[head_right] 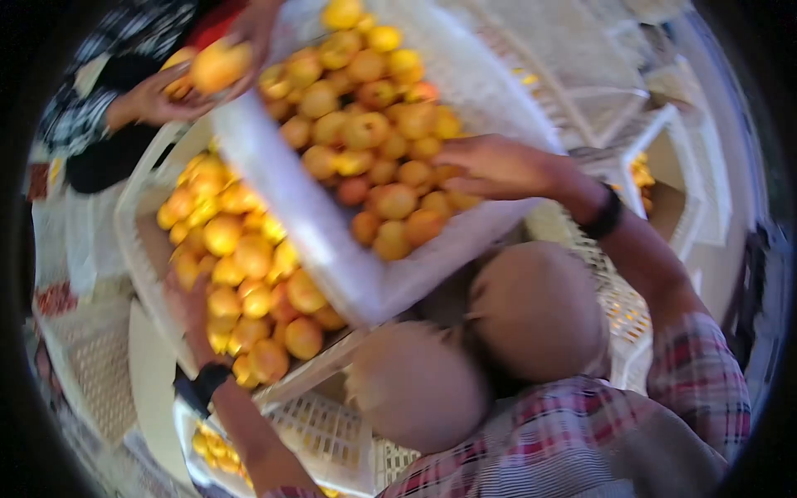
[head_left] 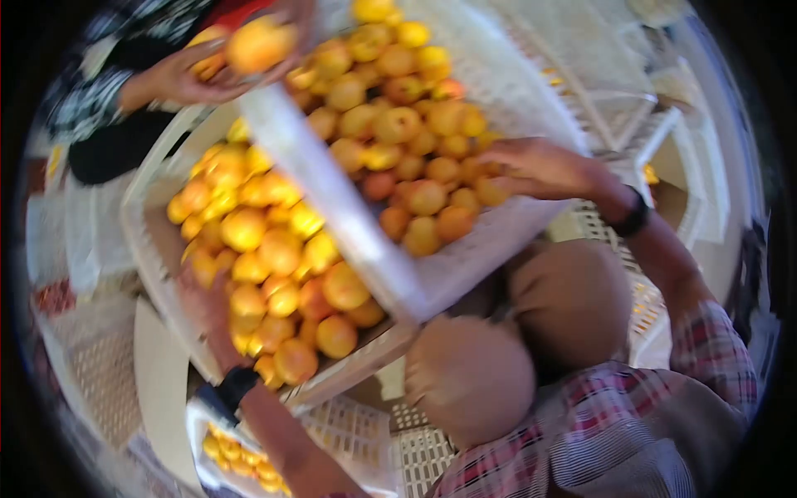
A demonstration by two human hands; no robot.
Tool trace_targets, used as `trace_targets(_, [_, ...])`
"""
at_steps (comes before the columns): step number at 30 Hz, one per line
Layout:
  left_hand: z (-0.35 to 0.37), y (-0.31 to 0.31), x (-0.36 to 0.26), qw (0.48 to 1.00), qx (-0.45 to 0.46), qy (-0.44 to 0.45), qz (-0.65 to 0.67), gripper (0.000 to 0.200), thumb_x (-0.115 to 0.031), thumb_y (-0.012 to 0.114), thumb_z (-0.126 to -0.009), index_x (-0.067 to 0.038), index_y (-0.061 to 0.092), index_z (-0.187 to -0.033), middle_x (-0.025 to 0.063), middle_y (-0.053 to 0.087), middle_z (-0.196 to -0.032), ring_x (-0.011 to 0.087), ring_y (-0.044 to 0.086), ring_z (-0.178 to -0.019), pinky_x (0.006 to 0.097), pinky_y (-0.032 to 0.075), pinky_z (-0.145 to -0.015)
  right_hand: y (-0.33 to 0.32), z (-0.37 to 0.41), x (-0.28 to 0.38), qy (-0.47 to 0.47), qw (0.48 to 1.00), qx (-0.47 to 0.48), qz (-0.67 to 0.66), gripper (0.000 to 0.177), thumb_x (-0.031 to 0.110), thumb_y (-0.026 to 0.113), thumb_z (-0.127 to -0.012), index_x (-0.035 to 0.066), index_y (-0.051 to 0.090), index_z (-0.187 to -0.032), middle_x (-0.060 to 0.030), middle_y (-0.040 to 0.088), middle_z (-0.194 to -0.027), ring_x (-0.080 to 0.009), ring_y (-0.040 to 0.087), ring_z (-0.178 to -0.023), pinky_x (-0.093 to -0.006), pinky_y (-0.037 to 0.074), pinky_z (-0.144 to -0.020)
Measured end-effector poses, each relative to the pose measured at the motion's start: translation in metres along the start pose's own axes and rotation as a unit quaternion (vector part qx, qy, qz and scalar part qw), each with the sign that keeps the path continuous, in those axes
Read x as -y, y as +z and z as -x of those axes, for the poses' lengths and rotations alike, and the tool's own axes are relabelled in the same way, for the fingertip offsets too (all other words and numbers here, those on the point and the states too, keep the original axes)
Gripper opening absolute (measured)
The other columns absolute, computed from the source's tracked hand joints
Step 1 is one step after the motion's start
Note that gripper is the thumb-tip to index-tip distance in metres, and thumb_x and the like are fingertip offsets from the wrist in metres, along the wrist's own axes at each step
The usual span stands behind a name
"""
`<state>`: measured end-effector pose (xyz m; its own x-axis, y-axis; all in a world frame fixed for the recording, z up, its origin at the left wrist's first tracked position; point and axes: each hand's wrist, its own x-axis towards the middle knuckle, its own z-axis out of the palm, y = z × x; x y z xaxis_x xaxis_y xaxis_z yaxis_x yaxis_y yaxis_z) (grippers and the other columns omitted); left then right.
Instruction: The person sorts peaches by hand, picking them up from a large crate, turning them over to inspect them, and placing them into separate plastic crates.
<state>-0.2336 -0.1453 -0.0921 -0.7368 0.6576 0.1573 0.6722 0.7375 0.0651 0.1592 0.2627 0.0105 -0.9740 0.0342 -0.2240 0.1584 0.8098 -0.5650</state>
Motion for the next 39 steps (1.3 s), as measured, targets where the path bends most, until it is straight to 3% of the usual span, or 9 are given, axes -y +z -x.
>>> trace_targets(5, [0.003, -0.030, -0.020, 0.968, 0.095, -0.103, -0.209, 0.054, -0.037, 0.060, -0.083, -0.007, 0.050, -0.127, 0.0153, 0.052, -0.124, 0.0325, 0.047, -0.115, 0.0417, 0.036, -0.099, -0.009, -0.009, -0.009, 0.061, 0.998, 0.026, -0.018, 0.034, 0.026, 0.058, -0.087, 0.007, 0.052, -0.114, -0.0173, 0.058, -0.100, -0.0353, 0.061, -0.088, -0.0434, 0.049, -0.076])
trace_targets(8, [0.016, -0.016, -0.003, 0.973, 0.014, -0.022, -0.228, 0.049, -0.035, 0.054, -0.089, -0.006, 0.048, -0.128, 0.0151, 0.050, -0.130, 0.0313, 0.045, -0.119, 0.0411, 0.035, -0.100, -0.008, -0.013, -0.018, 0.083, 0.995, 0.046, -0.008, 0.034, 0.027, 0.058, -0.087, 0.006, 0.053, -0.113, -0.0176, 0.059, -0.096, -0.0348, 0.061, -0.088, -0.0430, 0.049, -0.076])
trace_targets(9, [0.010, -0.024, -0.004, 0.970, 0.092, -0.040, -0.223, 0.050, -0.036, 0.048, -0.093, -0.007, 0.043, -0.133, 0.0131, 0.048, -0.134, 0.0295, 0.041, -0.125, 0.0454, 0.030, -0.104, -0.009, -0.016, -0.019, 0.087, 0.995, 0.055, 0.008, 0.034, 0.027, 0.058, -0.087, 0.005, 0.053, -0.112, -0.0179, 0.060, -0.094, -0.0346, 0.061, -0.087, -0.0427, 0.049, -0.076])
trace_targets(13, [0.008, -0.035, -0.016, 0.943, 0.113, -0.068, -0.304, 0.054, -0.040, 0.046, -0.093, -0.008, 0.040, -0.136, 0.0081, 0.050, -0.134, 0.0252, 0.036, -0.131, 0.0560, 0.020, -0.108, -0.009, -0.027, -0.017, 0.035, 0.999, 0.025, 0.000, 0.035, 0.028, 0.057, -0.087, 0.004, 0.053, -0.113, -0.0187, 0.060, -0.091, -0.0346, 0.060, -0.088, -0.0415, 0.048, -0.076])
trace_targets(21, [0.009, -0.025, -0.017, 0.944, 0.109, -0.089, -0.297, 0.050, -0.038, 0.046, -0.093, -0.012, 0.041, -0.136, 0.0048, 0.049, -0.133, 0.0218, 0.042, -0.125, 0.0594, 0.020, -0.106, 0.035, -0.127, -0.036, 0.122, 0.981, -0.115, 0.100, 0.056, 0.035, 0.067, -0.078, 0.005, 0.049, -0.121, -0.0193, 0.055, -0.113, -0.0359, 0.056, -0.102, -0.0422, 0.048, -0.083])
trace_targets(25, [0.009, -0.032, -0.027, 0.946, 0.107, -0.076, -0.297, 0.048, -0.035, 0.048, -0.092, -0.016, 0.042, -0.136, 0.0049, 0.049, -0.132, 0.0213, 0.043, -0.124, 0.0583, 0.021, -0.106, 0.067, -0.158, -0.045, 0.141, 0.974, -0.079, 0.162, 0.067, 0.034, 0.073, -0.073, 0.006, 0.045, -0.127, -0.0197, 0.053, -0.116, -0.0375, 0.053, -0.107, -0.0422, 0.047, -0.087])
trace_targets(31, [0.003, -0.030, -0.032, 0.938, 0.126, -0.105, -0.304, 0.046, -0.034, 0.047, -0.092, -0.014, 0.046, -0.133, 0.0054, 0.050, -0.131, 0.0207, 0.044, -0.122, 0.0567, 0.020, -0.106, 0.042, -0.146, -0.035, 0.202, 0.942, -0.141, -0.228, 0.057, 0.036, 0.068, -0.080, 0.002, 0.049, -0.122, -0.0125, 0.061, -0.112, -0.0217, 0.060, -0.098, -0.0356, 0.052, -0.079])
trace_targets(33, [0.002, -0.024, -0.032, 0.937, 0.093, -0.098, -0.321, 0.044, -0.032, 0.048, -0.092, -0.013, 0.049, -0.131, 0.0071, 0.052, -0.127, 0.0216, 0.048, -0.118, 0.0496, 0.024, -0.107, 0.032, -0.144, -0.024, 0.142, 0.707, -0.055, -0.690, 0.045, 0.039, 0.058, -0.089, 0.004, 0.054, -0.118, -0.0071, 0.064, -0.105, -0.0165, 0.061, -0.091, -0.0327, 0.053, -0.071])
trace_targets(39, [-0.006, -0.020, -0.019, 0.967, 0.130, -0.124, -0.178, 0.046, -0.028, 0.052, -0.089, -0.012, 0.048, -0.132, 0.0122, 0.052, -0.125, 0.0268, 0.048, -0.116, 0.0410, 0.032, -0.102, 0.027, -0.141, -0.002, 0.034, 0.653, -0.018, -0.756, 0.042, 0.037, 0.052, -0.092, 0.007, 0.051, -0.121, -0.0065, 0.062, -0.107, -0.0170, 0.060, -0.088, -0.0333, 0.053, -0.069])
